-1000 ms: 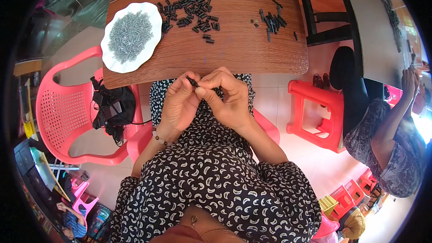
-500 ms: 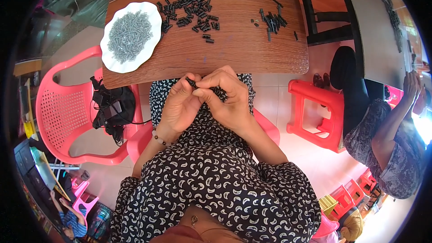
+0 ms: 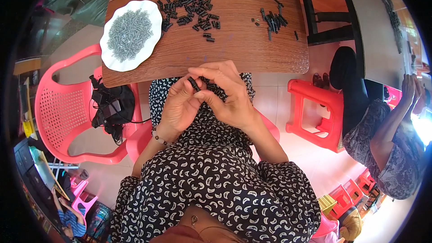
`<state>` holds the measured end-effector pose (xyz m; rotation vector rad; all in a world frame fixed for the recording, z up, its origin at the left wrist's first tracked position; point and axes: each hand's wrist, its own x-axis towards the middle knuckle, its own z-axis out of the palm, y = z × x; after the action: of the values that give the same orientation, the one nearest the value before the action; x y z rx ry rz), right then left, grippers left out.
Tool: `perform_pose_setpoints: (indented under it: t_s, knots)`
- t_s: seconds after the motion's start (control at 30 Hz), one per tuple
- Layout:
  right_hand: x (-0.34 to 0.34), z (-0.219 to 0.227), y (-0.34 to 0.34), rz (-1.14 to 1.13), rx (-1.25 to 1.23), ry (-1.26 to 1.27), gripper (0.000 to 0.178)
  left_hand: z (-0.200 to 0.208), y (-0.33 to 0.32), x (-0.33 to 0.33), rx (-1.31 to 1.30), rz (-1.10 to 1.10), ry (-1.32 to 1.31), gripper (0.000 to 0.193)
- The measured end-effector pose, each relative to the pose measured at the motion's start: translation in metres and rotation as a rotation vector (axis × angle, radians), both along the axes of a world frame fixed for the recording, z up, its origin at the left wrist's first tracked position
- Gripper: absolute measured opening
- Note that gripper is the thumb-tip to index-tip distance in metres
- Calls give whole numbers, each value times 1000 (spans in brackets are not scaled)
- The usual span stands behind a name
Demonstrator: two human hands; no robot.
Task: The person assembles components by picking up black plastic pieces from the table and small metal screws from a plate, then inserting the screws into the plastic pieces by hand.
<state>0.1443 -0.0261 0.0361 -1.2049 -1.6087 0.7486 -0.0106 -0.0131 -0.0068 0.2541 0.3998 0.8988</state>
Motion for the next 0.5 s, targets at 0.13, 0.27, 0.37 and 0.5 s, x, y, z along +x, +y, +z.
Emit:
perform_pose_setpoints:
  t_s: [0.13,0.27,0.37,0.5]
  knots:
    - [-1,2,1,13,-47,-4,39,1,1,1,-1,30,25,26]
    - [1,1,2,53,-42,-34,36,-1,0,1,28,37,24,26]
    - [0,0,1,48,-63,-7,35,1,0,0,17,34,34,26]
    - [1,-2,0,53,-47,6,32,-3,0,-3,-1,-14,-7,24]
